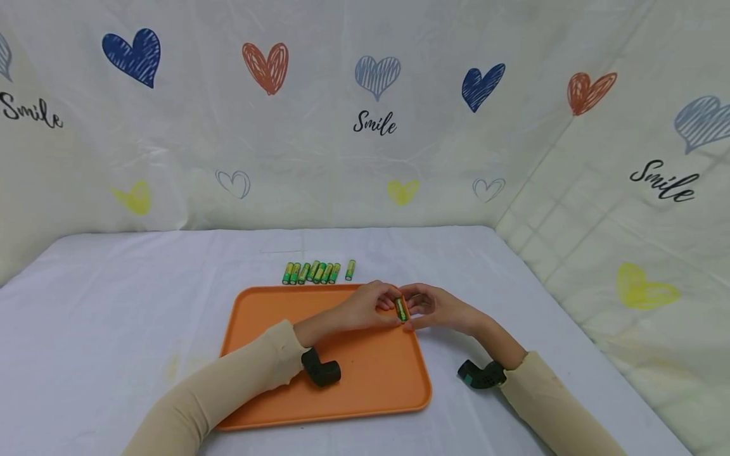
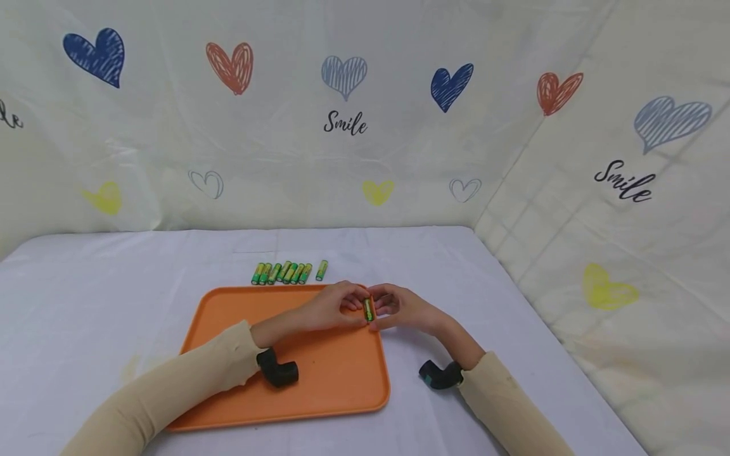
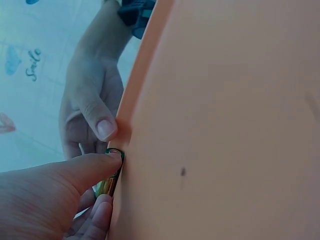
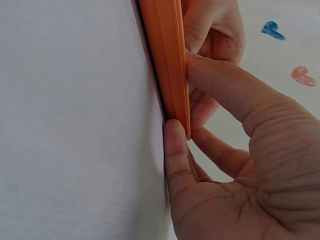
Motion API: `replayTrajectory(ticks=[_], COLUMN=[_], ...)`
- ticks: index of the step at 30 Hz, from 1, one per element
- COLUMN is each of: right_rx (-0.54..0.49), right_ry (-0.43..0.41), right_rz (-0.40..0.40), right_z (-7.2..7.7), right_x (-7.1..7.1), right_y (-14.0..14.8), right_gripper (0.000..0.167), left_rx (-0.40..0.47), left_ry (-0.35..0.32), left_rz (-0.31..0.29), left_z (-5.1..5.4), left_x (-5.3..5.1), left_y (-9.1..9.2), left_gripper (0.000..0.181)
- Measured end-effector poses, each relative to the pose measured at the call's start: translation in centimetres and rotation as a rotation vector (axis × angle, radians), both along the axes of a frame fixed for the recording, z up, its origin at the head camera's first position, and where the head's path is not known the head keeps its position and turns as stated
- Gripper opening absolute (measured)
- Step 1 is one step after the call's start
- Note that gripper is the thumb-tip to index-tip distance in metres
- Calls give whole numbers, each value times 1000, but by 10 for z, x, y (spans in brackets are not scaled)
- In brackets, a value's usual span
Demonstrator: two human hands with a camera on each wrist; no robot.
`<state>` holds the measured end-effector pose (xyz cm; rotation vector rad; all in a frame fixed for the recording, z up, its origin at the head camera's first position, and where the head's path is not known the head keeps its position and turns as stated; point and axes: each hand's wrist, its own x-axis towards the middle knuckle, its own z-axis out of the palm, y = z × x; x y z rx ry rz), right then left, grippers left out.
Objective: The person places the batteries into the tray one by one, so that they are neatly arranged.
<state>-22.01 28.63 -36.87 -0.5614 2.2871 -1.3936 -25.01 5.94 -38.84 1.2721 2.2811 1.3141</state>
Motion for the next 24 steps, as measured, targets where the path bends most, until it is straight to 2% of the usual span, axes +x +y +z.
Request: replayTrajectory(ticks=[6, 17, 24], right_rx=[-5, -11, -6], right_ry=[-3, -6, 13], right_rz=[4, 12, 26], right_z=[0, 1, -1], right_x=[0, 0, 0], right_y=[0, 1, 2], right_gripper=[69, 69, 68], left_rx=[-10, -41, -24], left_ry=[1, -6, -52], left_rz=[12, -21, -39], left_z=[2, 6, 6], left_x=[1, 1, -1], left_y=[0, -1, -2], left_gripper=[44, 51, 52])
